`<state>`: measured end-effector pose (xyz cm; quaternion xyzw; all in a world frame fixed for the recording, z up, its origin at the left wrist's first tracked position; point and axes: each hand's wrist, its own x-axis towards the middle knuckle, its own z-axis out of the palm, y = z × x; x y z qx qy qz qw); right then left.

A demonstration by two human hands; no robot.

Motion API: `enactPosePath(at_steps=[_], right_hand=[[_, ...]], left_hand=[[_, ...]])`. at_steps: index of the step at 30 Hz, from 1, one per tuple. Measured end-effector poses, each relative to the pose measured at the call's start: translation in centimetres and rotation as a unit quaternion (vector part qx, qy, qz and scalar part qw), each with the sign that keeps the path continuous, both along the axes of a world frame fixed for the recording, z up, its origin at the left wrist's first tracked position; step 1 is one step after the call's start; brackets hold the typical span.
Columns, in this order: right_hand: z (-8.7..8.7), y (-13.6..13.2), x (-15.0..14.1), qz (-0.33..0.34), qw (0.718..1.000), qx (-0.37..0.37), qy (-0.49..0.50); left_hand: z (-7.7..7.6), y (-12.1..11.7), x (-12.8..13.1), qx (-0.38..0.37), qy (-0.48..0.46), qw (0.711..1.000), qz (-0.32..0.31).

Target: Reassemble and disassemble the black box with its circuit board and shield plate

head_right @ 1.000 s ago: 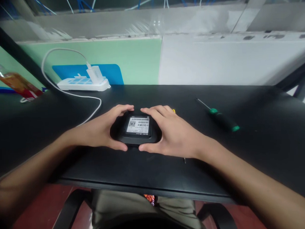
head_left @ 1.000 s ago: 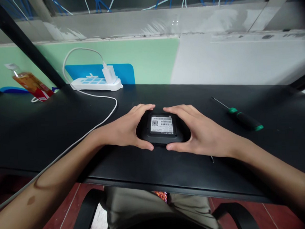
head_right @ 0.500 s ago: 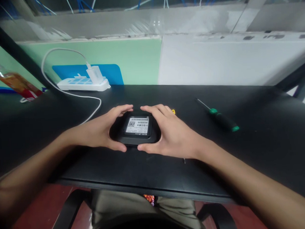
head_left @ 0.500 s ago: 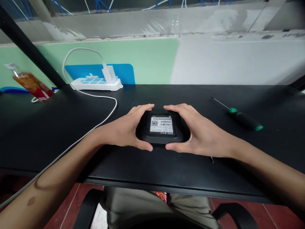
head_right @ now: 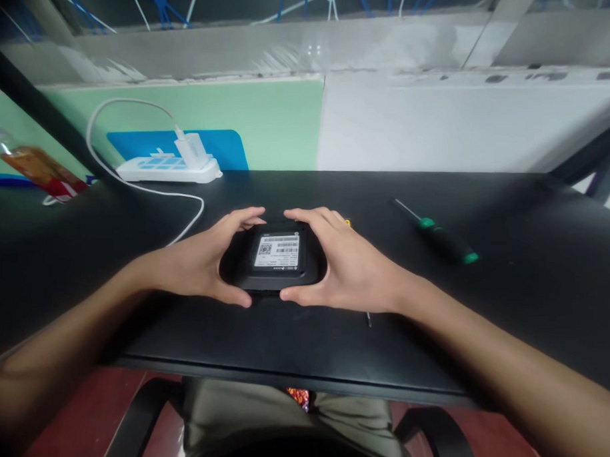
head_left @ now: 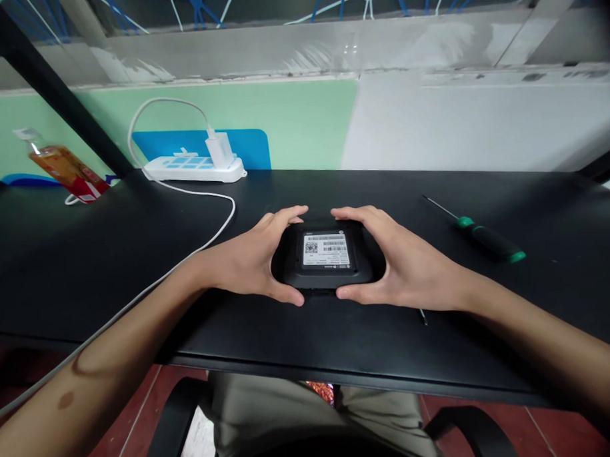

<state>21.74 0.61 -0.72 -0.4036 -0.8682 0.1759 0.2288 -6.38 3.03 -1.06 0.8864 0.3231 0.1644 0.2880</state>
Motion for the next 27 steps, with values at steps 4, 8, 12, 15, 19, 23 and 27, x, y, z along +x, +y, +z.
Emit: enactPosePath(at_steps=[4, 8, 12, 15, 19, 23, 27], right_hand=[[-0.09, 0.11, 0.24, 0.010, 1.000, 0.012, 0.002], [-0.21, 0.14, 0.45, 0.018, 1.000, 0.020, 0.002], [-0.31, 0.15, 0.53, 0.012, 1.000, 0.023, 0.002], [-0.39, 0.15, 0.49, 0.005, 1.000, 0.018, 0.001], [-0.52, 0.16, 0.36, -0.001, 1.000, 0.013, 0.015], [-0.56, 0.17, 0.36, -0.001, 0.999, 0.016, 0.029], [-0.28, 0.25, 0.69, 0.006, 0.999, 0.026, 0.029]], left_hand=[[-0.07, -0.02, 0.00, -0.010, -0.006, 1.000, 0.005], [-0.20, -0.09, -0.12, -0.006, -0.010, 1.000, 0.008], [-0.29, -0.09, -0.14, -0.003, -0.010, 1.000, 0.008], [-0.25, -0.14, 0.00, 0.001, -0.007, 1.000, 0.005], [-0.11, -0.32, 0.16, 0.006, 0.011, 1.000, 0.013], [-0.08, -0.42, 0.06, 0.012, 0.017, 1.000, 0.014], [-0.21, -0.36, -0.17, 0.012, 0.005, 1.000, 0.012]])
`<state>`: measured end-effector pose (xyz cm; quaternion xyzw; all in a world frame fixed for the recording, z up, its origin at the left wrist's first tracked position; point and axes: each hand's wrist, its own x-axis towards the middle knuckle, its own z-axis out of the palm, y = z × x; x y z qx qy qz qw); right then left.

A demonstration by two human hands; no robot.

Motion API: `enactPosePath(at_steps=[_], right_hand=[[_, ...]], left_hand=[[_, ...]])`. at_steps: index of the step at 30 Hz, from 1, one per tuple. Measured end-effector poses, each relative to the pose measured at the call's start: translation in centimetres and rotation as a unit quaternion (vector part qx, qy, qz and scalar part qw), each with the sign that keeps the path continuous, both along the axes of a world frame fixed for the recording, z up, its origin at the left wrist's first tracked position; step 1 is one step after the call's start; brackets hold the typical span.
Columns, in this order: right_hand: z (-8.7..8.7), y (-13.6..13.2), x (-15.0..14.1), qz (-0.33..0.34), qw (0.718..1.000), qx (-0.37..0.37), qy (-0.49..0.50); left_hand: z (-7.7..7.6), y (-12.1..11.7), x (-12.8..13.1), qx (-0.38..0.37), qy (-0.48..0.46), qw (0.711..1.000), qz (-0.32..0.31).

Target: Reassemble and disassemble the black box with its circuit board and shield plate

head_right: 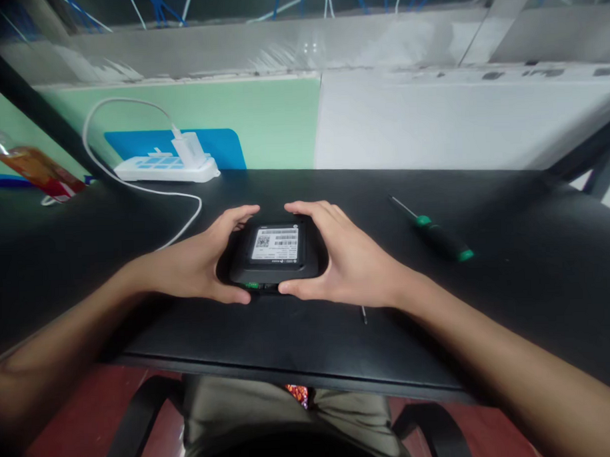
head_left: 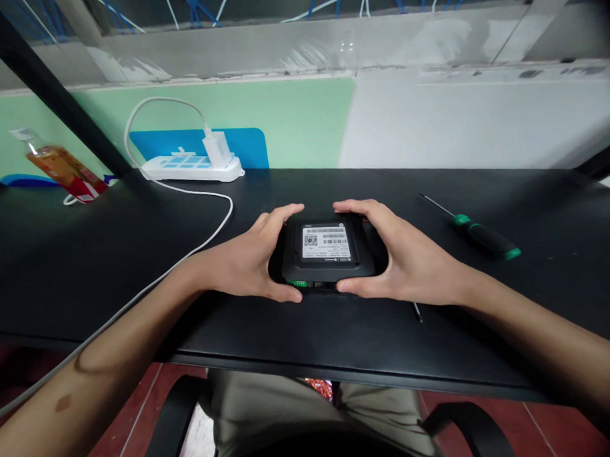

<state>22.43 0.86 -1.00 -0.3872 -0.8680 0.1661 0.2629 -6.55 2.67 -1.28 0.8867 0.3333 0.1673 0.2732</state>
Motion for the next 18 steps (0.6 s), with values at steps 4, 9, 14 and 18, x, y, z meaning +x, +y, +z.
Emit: enactPosePath(at_steps=[4, 9, 14, 18], right_hand=[[0.5, 0.3, 0.6, -0.011, 1.000, 0.009, 0.009], [0.9, 1.1, 1.6, -0.040, 0.998, 0.022, 0.033], [1.0, 1.5, 2.1, -0.062, 0.997, 0.030, 0.032], [0.9, 1.6, 2.1, -0.058, 0.997, 0.050, 0.016]], left_hand=[[0.1, 0.0, -0.1, -0.035, 0.000, 0.999, 0.024], [0.8, -0.3, -0.7, -0.073, 0.021, 0.995, 0.062], [1.0, -0.3, -3.3, -0.040, 0.038, 0.997, 0.063], [1.2, -0.1, -7.0, -0.042, 0.068, 0.993, 0.085]])
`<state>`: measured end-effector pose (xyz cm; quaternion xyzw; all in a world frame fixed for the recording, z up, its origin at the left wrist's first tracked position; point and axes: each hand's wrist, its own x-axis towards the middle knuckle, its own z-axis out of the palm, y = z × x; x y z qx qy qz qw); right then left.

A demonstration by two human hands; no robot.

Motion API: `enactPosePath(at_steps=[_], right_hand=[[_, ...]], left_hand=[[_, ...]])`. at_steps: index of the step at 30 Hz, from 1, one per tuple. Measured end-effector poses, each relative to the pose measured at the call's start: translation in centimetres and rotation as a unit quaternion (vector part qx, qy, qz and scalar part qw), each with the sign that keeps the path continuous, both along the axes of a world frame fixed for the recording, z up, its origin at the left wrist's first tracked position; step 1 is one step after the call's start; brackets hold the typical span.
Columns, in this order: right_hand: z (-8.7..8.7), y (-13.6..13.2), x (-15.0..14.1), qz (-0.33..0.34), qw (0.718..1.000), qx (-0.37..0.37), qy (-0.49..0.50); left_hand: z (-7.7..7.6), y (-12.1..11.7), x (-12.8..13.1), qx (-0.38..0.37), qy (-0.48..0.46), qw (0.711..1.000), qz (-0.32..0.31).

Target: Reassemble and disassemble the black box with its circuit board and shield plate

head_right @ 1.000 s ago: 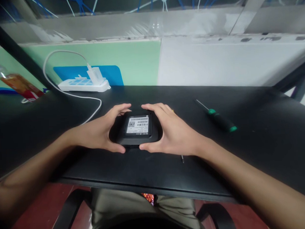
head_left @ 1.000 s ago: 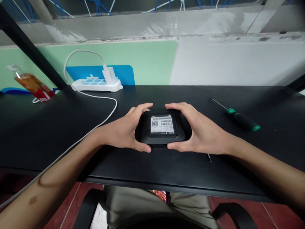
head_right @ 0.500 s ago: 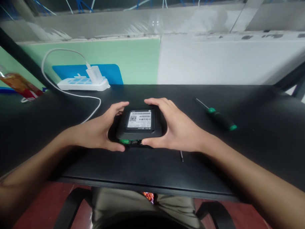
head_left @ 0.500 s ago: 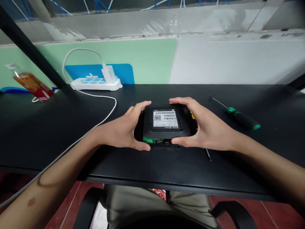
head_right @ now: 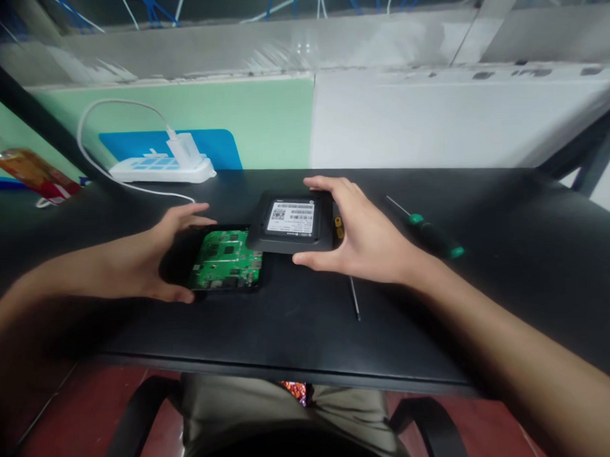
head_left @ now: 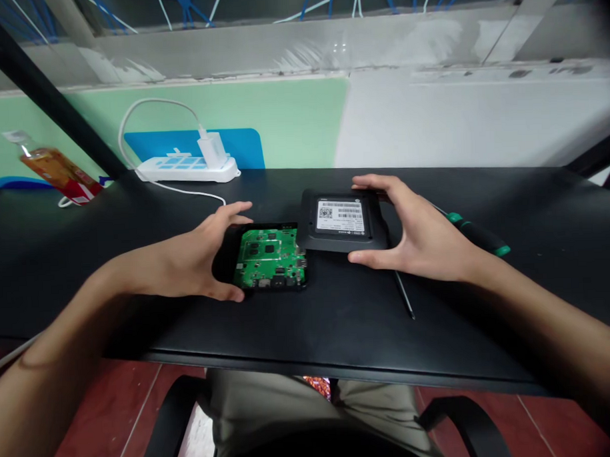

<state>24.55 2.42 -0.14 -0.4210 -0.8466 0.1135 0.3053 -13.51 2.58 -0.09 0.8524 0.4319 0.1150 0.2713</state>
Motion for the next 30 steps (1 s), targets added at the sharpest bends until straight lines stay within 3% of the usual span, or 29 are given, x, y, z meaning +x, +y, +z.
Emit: enactPosePath(at_steps=[4, 7, 10, 13, 19, 25, 30], right_hand=[[-0.3, 0.2, 0.2, 0.006, 1.000, 0.017, -0.015], [-0.5, 0.5, 0.3, 0.015, 0.999, 0.028, -0.019], [-0.7, 0.7, 0.3, 0.029, 0.999, 0.037, -0.023], [-0.7, 0.6, 0.2, 0.041, 0.997, 0.051, -0.029], [-0.5, 0.6, 0.4, 0.049, 0.995, 0.078, -0.033], [-0.2, 0.7, 0.8, 0.039, 0.997, 0.069, -0.008], [-0.2, 0.8, 0.9, 0.053, 0.998, 0.043, 0.006]], left_hand=[[1.0, -0.7, -3.1, 0.019, 0.046, 0.999, 0.013], [2.3, -1.6, -3.3, 0.012, 0.094, 0.995, 0.024], [3.2, -2.0, -1.1, 0.030, 0.076, 0.996, 0.026], [3.5, -1.8, 2.7, 0.066, 0.067, 0.995, 0.023], [3.7, 0.5, 9.4, 0.136, 0.047, 0.987, -0.065], [4.5, 2.4, 11.1, 0.152, 0.054, 0.981, -0.104], [4.1, 2.7, 11.2, 0.164, 0.014, 0.979, -0.118]])
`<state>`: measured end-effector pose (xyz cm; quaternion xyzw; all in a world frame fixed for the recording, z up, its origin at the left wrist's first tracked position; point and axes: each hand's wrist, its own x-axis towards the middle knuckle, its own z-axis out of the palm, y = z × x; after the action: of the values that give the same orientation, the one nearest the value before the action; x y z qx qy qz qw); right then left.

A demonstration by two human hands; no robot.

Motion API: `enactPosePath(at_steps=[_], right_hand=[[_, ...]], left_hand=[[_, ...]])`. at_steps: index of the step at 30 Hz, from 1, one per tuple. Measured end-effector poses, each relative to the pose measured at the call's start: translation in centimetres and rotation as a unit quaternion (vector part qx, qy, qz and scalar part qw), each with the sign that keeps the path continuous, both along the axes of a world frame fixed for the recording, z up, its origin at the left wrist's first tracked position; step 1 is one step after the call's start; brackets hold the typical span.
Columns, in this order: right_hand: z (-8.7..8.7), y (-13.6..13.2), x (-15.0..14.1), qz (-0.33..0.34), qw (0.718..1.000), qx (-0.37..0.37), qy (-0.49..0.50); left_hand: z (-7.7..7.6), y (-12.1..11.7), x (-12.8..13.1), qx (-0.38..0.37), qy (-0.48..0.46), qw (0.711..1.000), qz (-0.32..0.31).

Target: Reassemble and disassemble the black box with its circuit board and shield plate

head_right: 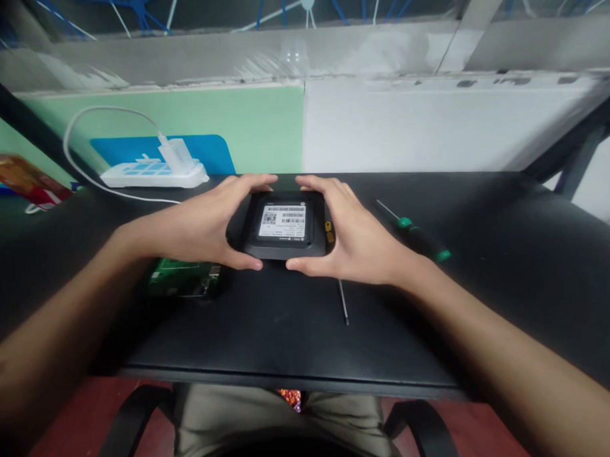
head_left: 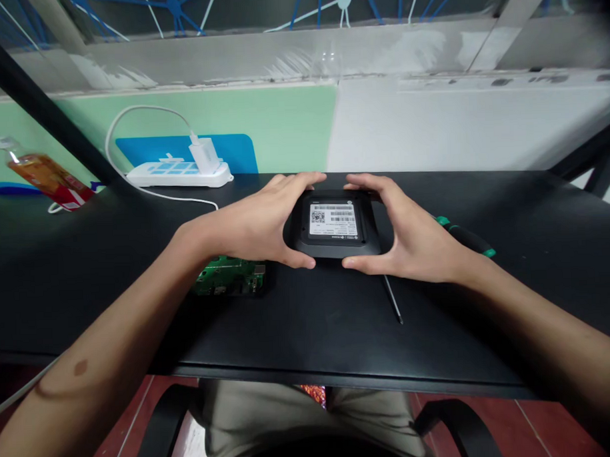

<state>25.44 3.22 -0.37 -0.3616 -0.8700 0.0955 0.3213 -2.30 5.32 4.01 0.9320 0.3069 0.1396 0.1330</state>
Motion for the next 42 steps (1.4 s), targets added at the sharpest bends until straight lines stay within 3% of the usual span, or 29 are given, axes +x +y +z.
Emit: enactPosePath(at_steps=[10, 17, 24, 32, 42], right_hand=[[0.0, -0.1, -0.1, 0.002, 0.998, -0.038, -0.048], [0.0, -0.1, -0.1, -0.005, 0.999, -0.032, -0.017], [-0.2, -0.3, -0.7, 0.003, 1.000, 0.021, -0.021], [-0.3, -0.6, -1.1, -0.002, 1.000, 0.017, -0.003], [-0.2, -0.5, -0.9, 0.053, 0.997, -0.010, 0.061]], left_hand=[[-2.0, 0.3, -0.7, -0.033, -0.091, 0.995, 0.005], [-1.4, -0.5, -0.5, -0.060, -0.044, 0.997, 0.012], [-1.3, -0.8, 1.6, -0.016, -0.052, 0.998, -0.035], [-0.5, -0.8, 2.7, 0.006, -0.044, 0.996, -0.072], [0.1, -1.1, 2.2, 0.019, 0.002, 0.999, -0.041]])
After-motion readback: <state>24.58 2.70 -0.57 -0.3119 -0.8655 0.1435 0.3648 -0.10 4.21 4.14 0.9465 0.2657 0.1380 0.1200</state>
